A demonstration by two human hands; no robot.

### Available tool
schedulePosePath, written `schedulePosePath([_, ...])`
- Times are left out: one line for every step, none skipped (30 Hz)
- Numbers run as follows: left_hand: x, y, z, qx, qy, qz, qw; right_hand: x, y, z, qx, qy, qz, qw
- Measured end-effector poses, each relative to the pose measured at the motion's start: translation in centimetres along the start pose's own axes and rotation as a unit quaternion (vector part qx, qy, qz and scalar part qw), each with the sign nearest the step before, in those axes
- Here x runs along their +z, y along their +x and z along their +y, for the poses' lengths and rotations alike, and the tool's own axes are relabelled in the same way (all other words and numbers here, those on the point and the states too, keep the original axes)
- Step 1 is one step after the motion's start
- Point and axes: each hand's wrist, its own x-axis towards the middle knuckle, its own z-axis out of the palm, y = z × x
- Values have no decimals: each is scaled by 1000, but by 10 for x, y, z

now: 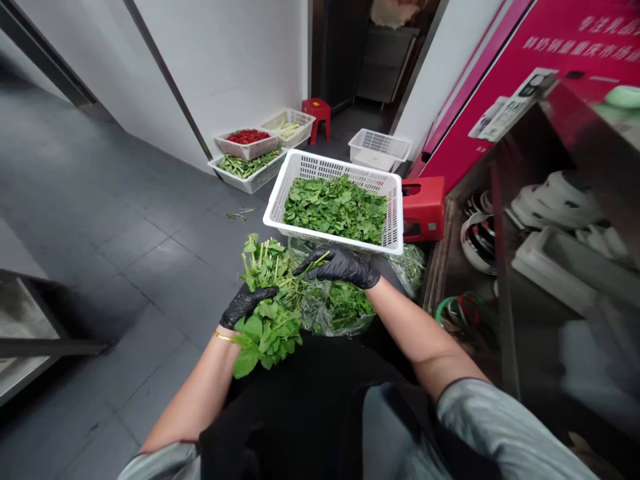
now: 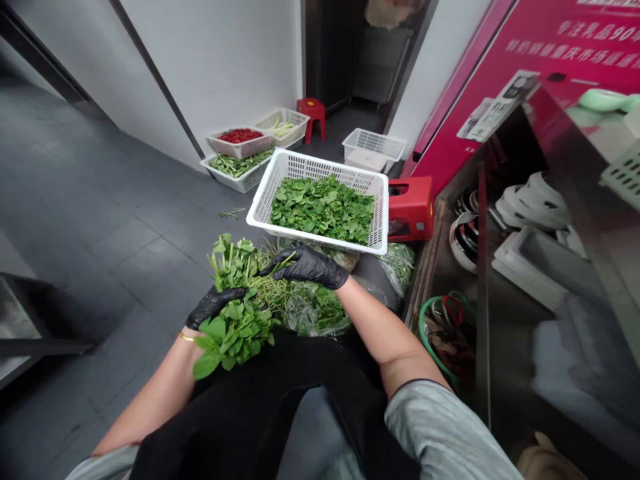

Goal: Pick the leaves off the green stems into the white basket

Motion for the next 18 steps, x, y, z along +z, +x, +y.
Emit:
schedulePosePath([-1,0,0,-1,-7,-2,1000,-3,-1,0,-5,-20,-7,1000])
schedulePosePath([-1,-1,1,4,-14,-3,1000,-5,-3,0,-15,-39,-3,999])
schedulePosePath([0,-2,2,11,-17,-5,1000,-8,-5,0,-24,-55,12,998])
schedulePosePath([1,-3,4,15,-17,-8,1000,-10,-8,0,-30,-66,34,997])
schedulePosePath([2,-4,6,15,-16,-13,1000,-14,-11,-1,-29,-72,58,995])
schedulePosePath([3,-5,7,10,-16,-18,1000,-18,-16,-2,-23,-70,86,994])
schedulePosePath([3,-6,8,0,-19,-25,999,-22,-21,-3,-16,-57,123,991])
schedulePosePath([3,-8,7,-9,-25,-32,999,-27,-27,-4,-11,-36,173,984])
schedulePosePath([3,-9,7,-16,-34,-37,999,-32,-32,-4,-10,-9,232,973])
schedulePosePath([3,-10,5,-16,-44,-37,998,-35,-36,-4,-12,16,295,955])
schedulePosePath([3,-10,3,-8,-53,-31,998,-38,-40,-3,-12,33,347,937])
schedulePosePath([3,-11,2,6,-57,-19,998,-39,-41,-1,-9,41,382,923])
schedulePosePath([4,-10,0,26,-54,-3,998,-38,-41,0,1,36,393,919])
schedulePosePath([4,-10,-1,51,-40,17,998,-35,-40,0,13,20,390,920])
schedulePosePath([5,-9,-2,77,-15,36,996,-31,-37,-1,22,-11,377,926])
schedulePosePath([6,-8,-2,99,16,53,994,-26,-34,-2,24,-57,358,932])
schedulePosePath([6,-7,-1,118,49,66,990,-21,-30,-5,22,-117,333,936])
schedulePosePath([7,-6,0,133,78,75,985,-15,-25,-8,19,-187,302,935])
